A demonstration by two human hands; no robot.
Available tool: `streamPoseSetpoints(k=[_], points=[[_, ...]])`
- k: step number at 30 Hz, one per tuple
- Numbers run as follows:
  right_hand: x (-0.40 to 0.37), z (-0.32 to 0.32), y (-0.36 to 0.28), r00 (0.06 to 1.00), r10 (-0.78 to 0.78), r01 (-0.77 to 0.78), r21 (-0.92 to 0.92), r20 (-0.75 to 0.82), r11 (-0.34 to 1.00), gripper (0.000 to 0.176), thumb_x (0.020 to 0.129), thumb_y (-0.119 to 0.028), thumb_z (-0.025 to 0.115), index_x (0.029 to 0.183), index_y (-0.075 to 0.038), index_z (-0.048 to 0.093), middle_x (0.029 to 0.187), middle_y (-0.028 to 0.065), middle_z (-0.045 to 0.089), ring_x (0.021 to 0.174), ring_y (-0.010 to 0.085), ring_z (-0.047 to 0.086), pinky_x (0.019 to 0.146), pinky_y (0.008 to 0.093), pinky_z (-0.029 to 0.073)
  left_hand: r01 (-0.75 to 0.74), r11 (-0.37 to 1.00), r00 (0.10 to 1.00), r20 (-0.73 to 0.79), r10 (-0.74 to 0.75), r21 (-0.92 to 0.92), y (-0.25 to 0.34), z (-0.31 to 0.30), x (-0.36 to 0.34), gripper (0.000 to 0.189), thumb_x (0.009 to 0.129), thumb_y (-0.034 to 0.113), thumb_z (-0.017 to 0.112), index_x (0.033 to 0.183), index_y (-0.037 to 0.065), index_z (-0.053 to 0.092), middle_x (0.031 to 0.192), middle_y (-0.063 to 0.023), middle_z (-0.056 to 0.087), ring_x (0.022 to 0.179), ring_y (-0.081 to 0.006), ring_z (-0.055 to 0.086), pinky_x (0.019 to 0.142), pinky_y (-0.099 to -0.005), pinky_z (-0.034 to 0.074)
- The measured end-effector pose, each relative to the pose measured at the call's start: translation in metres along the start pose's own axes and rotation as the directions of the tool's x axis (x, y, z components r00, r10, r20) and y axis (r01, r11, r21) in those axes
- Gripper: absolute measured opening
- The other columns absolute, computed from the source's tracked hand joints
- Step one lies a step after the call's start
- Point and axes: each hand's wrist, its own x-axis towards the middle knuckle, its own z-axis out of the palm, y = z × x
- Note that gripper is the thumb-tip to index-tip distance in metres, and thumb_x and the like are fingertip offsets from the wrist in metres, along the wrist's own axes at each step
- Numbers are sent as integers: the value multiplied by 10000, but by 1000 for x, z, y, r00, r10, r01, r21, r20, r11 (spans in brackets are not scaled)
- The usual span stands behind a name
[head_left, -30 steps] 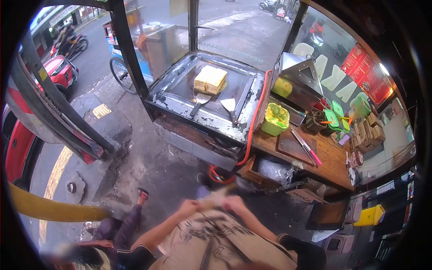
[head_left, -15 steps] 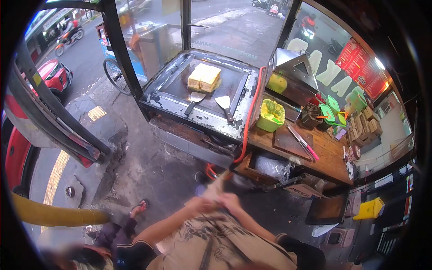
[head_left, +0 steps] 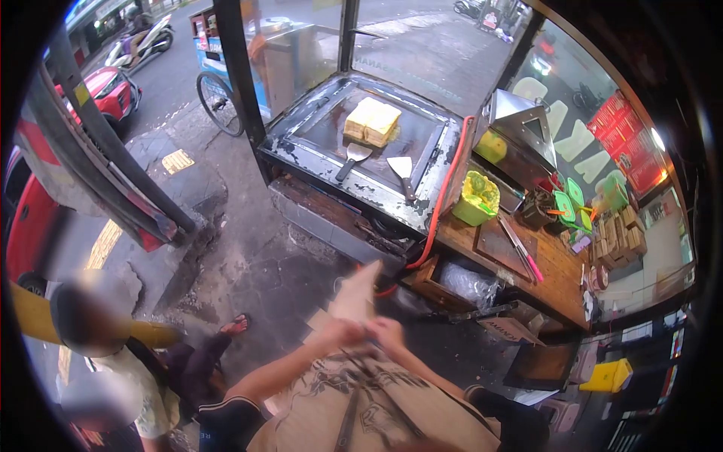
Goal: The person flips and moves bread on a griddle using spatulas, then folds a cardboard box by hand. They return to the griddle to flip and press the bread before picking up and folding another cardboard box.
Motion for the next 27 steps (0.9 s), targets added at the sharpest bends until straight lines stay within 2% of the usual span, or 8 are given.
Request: streamPoseSetpoints(k=[4, 7, 13, 16, 19, 22, 25, 27], points=[[-1, 0, -3, 999, 23, -22, -25, 25, 999, 127, 828, -136, 664, 857, -17, 697, 772, 31, 655, 698, 99, 584, 630, 249, 469, 3, 1000, 997, -79, -1, 30, 6, 5, -3, 135, 830, 55, 630, 922, -39, 597, 849, -92, 608, 798, -189, 623, 714, -257, 517], [-6, -5, -19, 995, 71, -69, -38, 65, 997, 122, 823, -127, 667, 863, -16, 698, 772, 32, 655, 696, 101, 583, 634, 250, 468, -18, 998, 997, -79, 23, 57, 12, 13, -10, 161, 820, 65, 642, 920, -52, 595, 875, -107, 615, 799, -184, 622, 712, -259, 517], [-10, -7, -27, 997, 42, -40, -30, 70, 999, 130, 809, -140, 685, 847, -17, 702, 751, 33, 652, 694, 95, 579, 633, 250, 462, -91, 996, 994, -61, 91, 14, 14, 19, -13, 160, 810, 40, 635, 922, -66, 594, 865, -119, 624, 784, -192, 632, 695, -269, 526], [-14, -7, -34, 997, 59, -55, -74, 58, 996, 102, 829, -65, 648, 846, 25, 692, 778, 57, 660, 703, 112, 609, 670, 237, 509, -101, 995, 989, -111, 100, -3, 9, 21, -9, 153, 794, 29, 650, 902, -69, 604, 849, -125, 633, 754, -199, 639, 667, -267, 528], [-15, -11, -39, 990, 108, -96, -124, 92, 988, 124, 805, -126, 688, 858, -15, 695, 780, 44, 655, 724, 121, 591, 663, 267, 478, -116, 973, 979, -141, 146, 201, 10, 23, -7, 141, 779, 35, 673, 859, -70, 622, 812, -121, 643, 722, -180, 637, 639, -249, 516], [1, -23, -10, 939, 202, -273, 246, 280, 930, 127, 830, -85, 641, 907, 13, 660, 876, 73, 643, 818, 153, 599, 744, 289, 489, -212, 823, 946, -100, 308, 527, 21, 31, -22, 157, 773, 72, 695, 828, -64, 638, 775, -102, 647, 695, -149, 627, 622, -240, 499], [6, -31, 7, 888, 240, -387, 357, 393, 850, 142, 846, -39, 588, 959, 43, 616, 966, 100, 616, 911, 185, 587, 824, 315, 481, -192, 881, 963, -93, 255, 432, 19, 28, -22, 168, 770, 97, 705, 818, -53, 645, 744, -80, 642, 684, -126, 613, 613, -239, 487], [6, -33, 12, 869, 241, -418, 382, 432, 824, 140, 860, -39, 601, 965, 55, 606, 947, 100, 622, 887, 184, 599, 822, 298, 489, -151, 882, 974, -86, 211, 447, 23, 28, -25, 172, 768, 104, 705, 817, -49, 644, 740, -77, 639, 669, -126, 605, 602, -241, 482]])
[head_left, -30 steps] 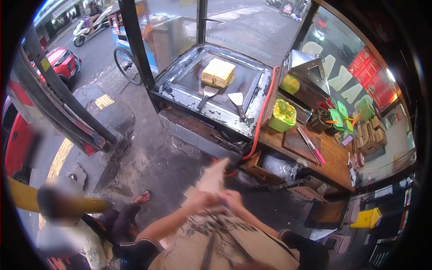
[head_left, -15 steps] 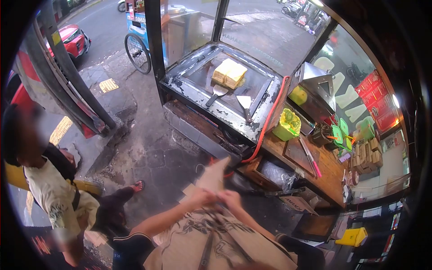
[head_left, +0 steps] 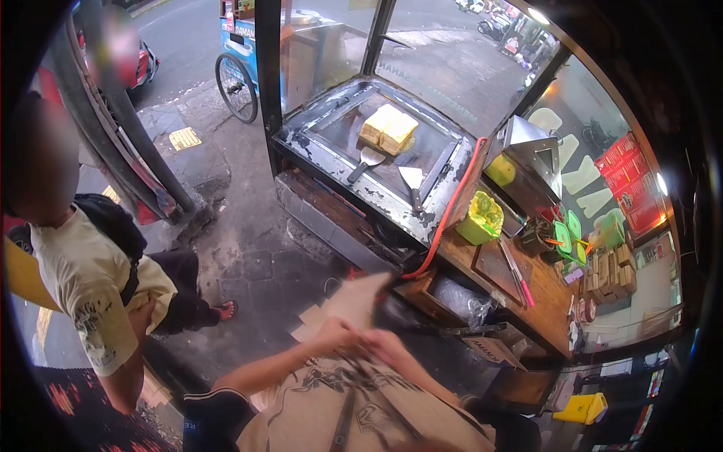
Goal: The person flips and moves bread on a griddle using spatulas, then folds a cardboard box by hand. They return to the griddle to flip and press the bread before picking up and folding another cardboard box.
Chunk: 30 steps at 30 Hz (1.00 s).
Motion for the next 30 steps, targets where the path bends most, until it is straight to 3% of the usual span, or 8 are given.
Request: streamPoseSetpoints(k=[4, 10, 13, 16, 19, 25, 28, 30], points=[[1, -3, 8, 1000, 18, -18, 9, -6, 1000, 133, 863, -30, 607, 959, 62, 600, 923, 101, 621, 873, 189, 605, 816, 293, 495, -35, 998, 999, 20, 37, -56, 2, 1, -6, 154, 763, 99, 702, 803, -36, 639, 727, -74, 633, 649, -126, 592, 587, -240, 471], [9, -18, 19, 998, 65, -65, -21, 7, 998, 123, 864, -9, 587, 963, 63, 597, 915, 97, 612, 854, 178, 597, 799, 289, 483, -116, 983, 993, 29, 113, 142, 10, 1, -14, 122, 763, 80, 707, 806, -11, 637, 740, -72, 639, 661, -131, 597, 587, -245, 474], [6, -19, 20, 995, 82, -80, -28, 62, 996, 121, 872, -14, 577, 967, 58, 599, 903, 84, 608, 840, 168, 590, 787, 285, 477, -87, 992, 995, 50, 83, 97, -1, -1, -8, 123, 764, 72, 709, 815, -13, 635, 746, -73, 641, 663, -134, 602, 593, -248, 481], [-3, -8, 16, 997, 80, -79, -55, 9, 995, 126, 885, -32, 572, 975, 52, 600, 881, 71, 603, 827, 160, 585, 777, 278, 476, 12, 1000, 997, 71, -13, 25, -5, -1, -7, 117, 763, 64, 710, 809, -11, 633, 745, -73, 641, 663, -135, 604, 596, -250, 482], [1, -6, 21, 998, 58, -58, -129, -4, 990, 126, 884, -45, 593, 969, 46, 610, 876, 73, 617, 808, 157, 602, 751, 263, 487, -61, 997, 995, 81, 57, 52, -13, 0, -1, 111, 769, 58, 703, 816, -11, 631, 747, -71, 640, 666, -132, 604, 596, -250, 481], [-38, 46, -11, 983, -1, -89, -474, -185, 876, 141, 849, -62, 660, 941, 42, 637, 888, 97, 659, 774, 153, 640, 696, 245, 509, -55, 994, 992, 119, 44, 98, -7, 4, -7, 128, 746, 57, 700, 814, -11, 617, 768, -65, 634, 680, -122, 599, 603, -240, 477], [-22, 24, 7, 984, 4, -64, -341, -176, 938, 133, 845, -67, 666, 927, 36, 647, 866, 94, 665, 743, 144, 638, 672, 245, 512, 35, 997, 984, 174, -48, 75, -1, 2, -8, 119, 750, 65, 673, 816, -6, 603, 782, -60, 623, 690, -114, 589, 602, -231, 466], [-24, 27, 6, 983, -19, -57, -400, -183, 915, 128, 839, -69, 674, 914, 32, 652, 838, 84, 666, 719, 137, 635, 650, 241, 507, 20, 993, 978, 205, -43, 117, -12, 1, -2, 115, 759, 66, 648, 831, -6, 595, 788, -54, 615, 703, -110, 579, 608, -233, 460]])
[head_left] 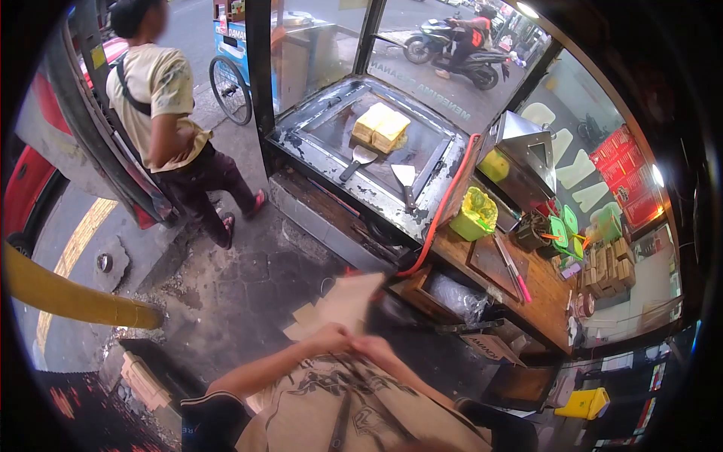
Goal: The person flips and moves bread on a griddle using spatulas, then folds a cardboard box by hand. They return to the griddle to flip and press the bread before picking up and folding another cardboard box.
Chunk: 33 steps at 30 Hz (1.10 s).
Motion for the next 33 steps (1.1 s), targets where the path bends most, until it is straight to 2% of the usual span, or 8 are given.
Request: streamPoseSetpoints(k=[4, 13, 16, 19, 25, 28, 31, 33], points=[[-20, 14, -23, 997, -7, -8, -189, -79, 982, 123, 825, -81, 691, 886, 23, 666, 805, 71, 671, 701, 118, 626, 628, 224, 489, -93, 975, 993, 97, 74, 202, -19, -5, 16, 134, 762, 63, 621, 868, -7, 582, 820, -59, 606, 748, -114, 564, 628, -241, 450], [-20, 12, -12, 992, -125, 126, -290, 22, 949, 213, 788, -176, 749, 866, 10, 682, 790, 64, 675, 661, 92, 598, 605, 221, 488, -71, 984, 990, 133, 50, 161, -4, 0, 6, 279, 740, 175, 750, 910, -25, 658, 899, -91, 663, 837, -145, 599, 732, -284, 485], [-12, 16, -14, 979, -74, 28, -237, -188, 971, 220, 811, -198, 726, 881, 7, 684, 787, 82, 678, 680, 97, 617, 617, 224, 502, -47, 997, 955, 289, 63, -60, -12, -1, 11, 240, 783, 120, 702, 966, -33, 671, 925, -97, 674, 873, -140, 609, 764, -286, 491], [-6, 13, -5, 918, -274, 168, -345, -287, 923, 305, 793, -353, 700, 844, -53, 710, 778, 58, 688, 671, 139, 627, 624, 296, 502, -130, 991, 958, 259, 119, 24, 7, -1, -6, 232, 816, 95, 657, 1007, -35, 675, 941, -99, 679, 880, -139, 615, 777, -289, 494], [7, 12, -12, 858, -441, 172, -659, -265, 732, 269, 773, -326, 633, 840, -76, 708, 826, 132, 665, 679, 231, 650, 627, 333, 498, 71, 991, 950, 311, -32, -112, -17, -8, 10, 287, 902, 205, 609, 1077, -19, 567, 1002, -88, 624, 917, -162, 600, 814, -290, 494], [9, 17, -25, 740, -669, 382, -773, -73, 507, 258, 764, -276, 695, 876, -44, 709, 807, 127, 663, 726, 273, 658, 644, 345, 500, 172, 904, 978, 176, -110, -391, 20, -12, -16, 412, 909, 307, 598, 1148, -13, 500, 1014, -109, 607, 911, -188, 610, 776, -297, 515], [0, 33, -50, 647, -754, 515, -794, 111, 324, 204, 775, -231, 679, 804, -30, 692, 755, 115, 631, 716, 286, 638, 625, 366, 491, -26, 977, 978, -207, -18, -210, 38, -20, -1, 532, 895, 407, 595, 1194, -10, 456, 1050, -157, 598, 897, -221, 623, 725, -316, 530], [-14, 48, -70, 595, -782, 589, -764, 187, 265, 144, 790, -170, 662, 773, -27, 672, 734, 105, 601, 664, 272, 627, 594, 362, 485, -202, 955, 879, -389, 275, 218, 61, -35, 1, 564, 849, 401, 654, 1177, -16, 461, 1060, -189, 607, 848, -255, 642, 699, -357, 532]])
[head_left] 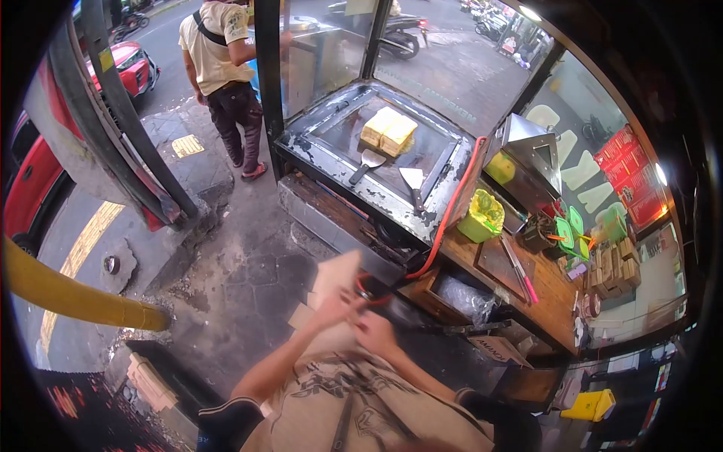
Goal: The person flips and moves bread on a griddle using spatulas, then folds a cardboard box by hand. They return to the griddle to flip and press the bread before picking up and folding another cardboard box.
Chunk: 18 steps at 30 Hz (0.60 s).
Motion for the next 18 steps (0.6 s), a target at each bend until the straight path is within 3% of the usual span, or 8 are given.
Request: streamPoseSetpoints(k=[2, 4, 6, 9, 12, 15, 17, 18], points=[[6, -8, -14, 998, -65, 65, 28, 3, 997, 122, 793, -153, 658, 789, -33, 675, 740, 99, 601, 652, 259, 629, 588, 345, 488, -120, 972, 962, -219, 164, 201, -4, -10, 19, 554, 805, 322, 704, 1174, -13, 464, 1016, -205, 622, 803, -281, 651, 691, -375, 525], [10, -15, -22, 994, -92, 95, 71, -51, 993, 94, 790, -116, 659, 812, -26, 673, 752, 97, 604, 627, 245, 631, 571, 323, 492, -218, 968, 884, -395, 249, 121, -4, -20, 28, 421, 777, 201, 703, 1104, -2, 532, 882, -193, 642, 755, -265, 649, 676, -365, 512], [13, -21, -26, 990, -101, 111, 103, -104, 988, 91, 782, -102, 666, 816, -17, 670, 760, 100, 613, 628, 238, 638, 567, 313, 499, -259, 961, 868, -413, 274, 94, 2, -31, 22, 333, 799, 174, 688, 1030, -27, 558, 867, -161, 652, 725, -217, 634, 683, -325, 508], [14, -22, -27, 979, 18, 23, 199, -202, 980, 104, 771, -111, 684, 798, -15, 653, 758, 122, 611, 647, 248, 612, 585, 305, 477, -195, 934, 905, -421, 55, -298, 0, -34, 14, 213, 835, 118, 651, 970, -27, 575, 879, -104, 643, 751, -165, 614, 673, -290, 503], [19, -23, -33, 942, 77, -5, 215, -326, 977, 105, 773, -112, 693, 798, -15, 660, 754, 120, 616, 642, 242, 611, 580, 303, 470, -158, 698, 948, -305, -90, -698, 2, -30, 3, 189, 877, 146, 641, 925, -32, 601, 926, -52, 635, 802, -145, 614, 717, -307, 498], [28, -26, -38, 926, 77, -1, 203, -369, 979, 112, 776, -117, 698, 794, -12, 663, 755, 120, 613, 638, 250, 605, 577, 305, 464, -100, 482, 984, -159, -83, -871, -3, -18, -5, 205, 885, 139, 622, 988, -36, 600, 978, -71, 624, 909, -174, 599, 805, -314, 482], [36, -30, -43, 923, 35, 38, 182, -384, 983, 114, 779, -116, 698, 795, -10, 660, 758, 116, 612, 641, 254, 603, 574, 309, 461, -301, 769, 941, -307, 144, -563, -15, -7, -5, 191, 878, 88, 611, 1045, 11, 556, 997, -69, 603, 926, -184, 608, 833, -330, 521], [40, -33, -45, 921, 13, 57, 169, -390, 984, 115, 781, -115, 698, 796, -8, 659, 760, 115, 611, 643, 256, 602, 573, 311, 459, -292, 760, 948, -280, 150, -581, -16, -5, -6, 218, 880, 92, 609, 1076, 25, 540, 1023, -70, 597, 951, -187, 605, 849, -335, 525]])
